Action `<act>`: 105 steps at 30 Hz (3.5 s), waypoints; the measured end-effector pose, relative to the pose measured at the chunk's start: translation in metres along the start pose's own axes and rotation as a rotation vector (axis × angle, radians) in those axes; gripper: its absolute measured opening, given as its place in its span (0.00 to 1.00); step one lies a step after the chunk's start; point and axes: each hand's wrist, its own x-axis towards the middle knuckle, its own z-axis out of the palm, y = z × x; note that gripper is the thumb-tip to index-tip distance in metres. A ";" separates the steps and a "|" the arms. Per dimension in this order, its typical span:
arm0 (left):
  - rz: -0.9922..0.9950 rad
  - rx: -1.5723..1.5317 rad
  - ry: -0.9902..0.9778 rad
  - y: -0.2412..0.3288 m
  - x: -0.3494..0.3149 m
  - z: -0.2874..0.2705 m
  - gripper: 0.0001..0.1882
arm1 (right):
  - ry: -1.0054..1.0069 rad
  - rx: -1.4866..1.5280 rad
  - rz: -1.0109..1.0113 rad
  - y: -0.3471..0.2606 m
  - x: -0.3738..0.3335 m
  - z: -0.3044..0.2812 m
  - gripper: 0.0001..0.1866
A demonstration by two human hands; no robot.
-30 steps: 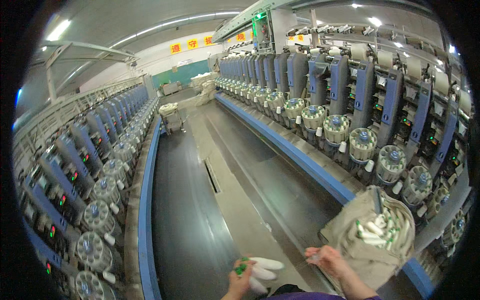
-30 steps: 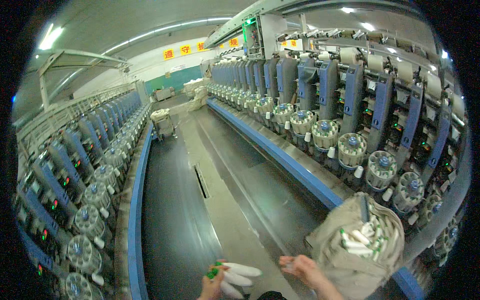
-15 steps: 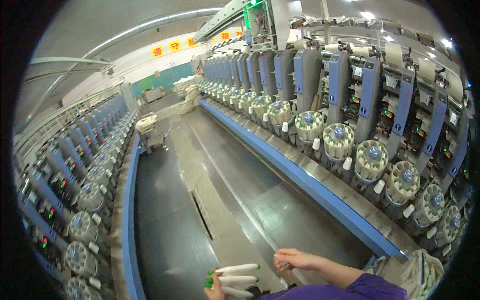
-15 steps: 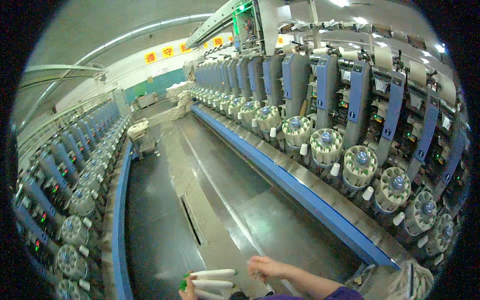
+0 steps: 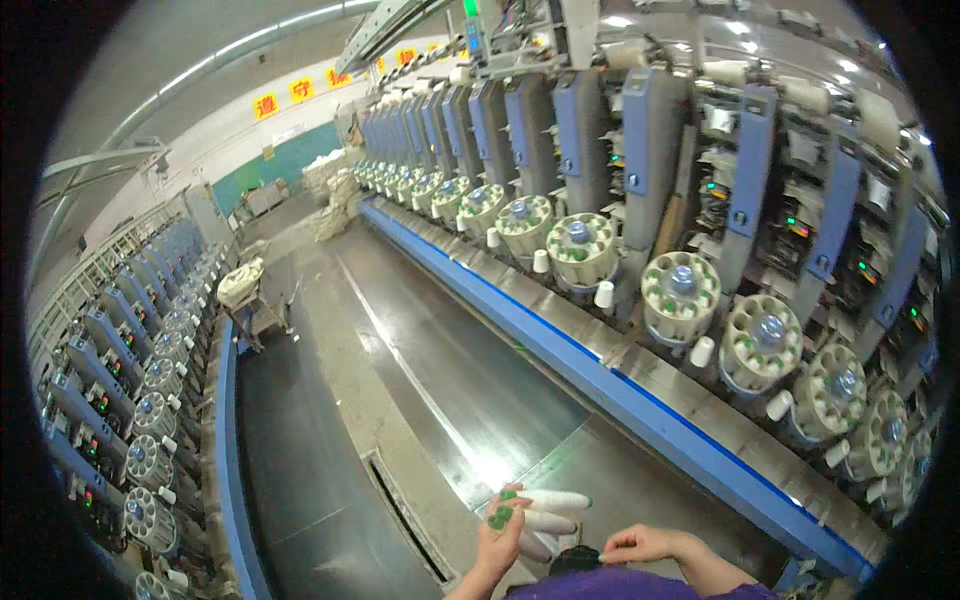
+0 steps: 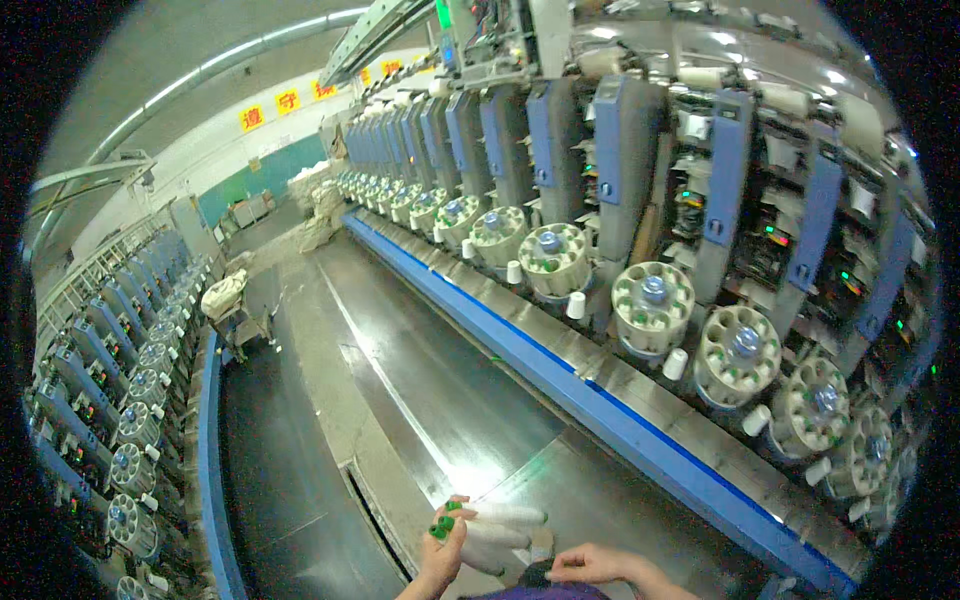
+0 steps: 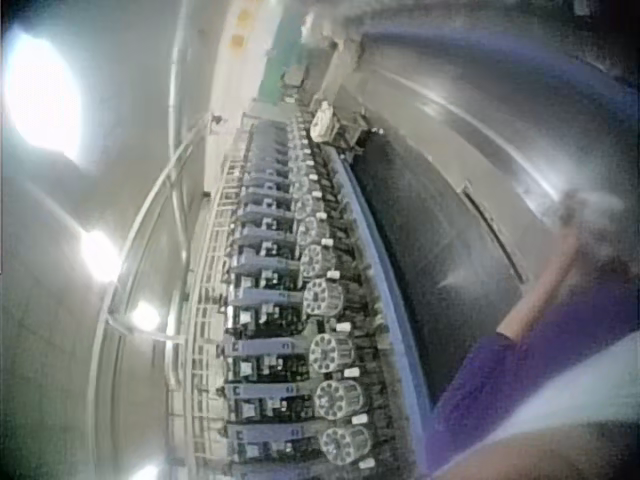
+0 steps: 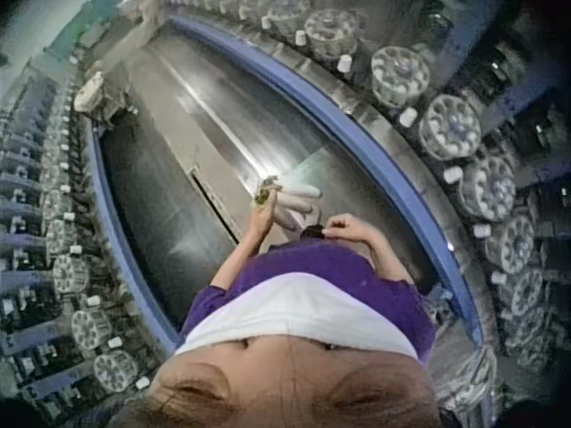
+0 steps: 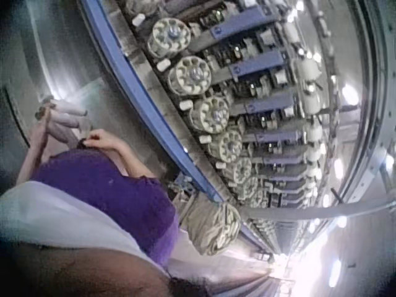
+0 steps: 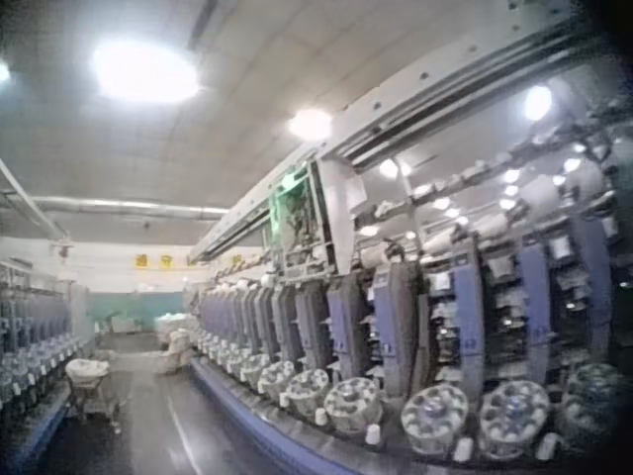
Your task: The person takes white spools from a cloth bag and places them into slots on a textile machine. They walk along the machine, repeatedly loading spools into the rotating holders.
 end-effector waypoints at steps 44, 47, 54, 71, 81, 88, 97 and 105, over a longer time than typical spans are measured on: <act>0.659 0.346 -0.115 -0.286 1.573 -0.359 0.09 | 0.763 0.006 -0.438 -0.650 1.080 -0.920 0.14; 0.603 0.210 -0.246 -0.322 1.664 -0.340 0.10 | 0.948 0.134 -0.461 -0.677 1.123 -0.954 0.12; 0.356 0.232 -0.631 -0.390 1.736 -0.321 0.17 | 1.059 0.188 -0.342 -0.727 1.191 -0.981 0.11; 0.015 0.003 0.101 -0.479 2.009 -0.453 0.12 | 0.916 0.090 -0.493 -0.815 1.353 -1.123 0.12; 0.679 0.684 -1.028 -0.510 1.906 -0.363 0.15 | 0.960 1.032 -0.368 -0.793 1.321 -1.129 0.10; 0.818 0.180 -1.126 -0.472 1.964 -0.398 0.24 | 1.276 -0.154 1.026 -0.852 1.211 -1.122 0.24; 1.181 -0.079 -0.484 -0.355 2.310 -0.432 0.14 | 1.458 -0.162 -0.024 -1.023 1.446 -1.309 0.16; 1.375 0.057 -0.194 -0.266 2.515 -0.395 0.06 | 1.724 -0.115 0.279 -1.000 1.577 -1.425 0.24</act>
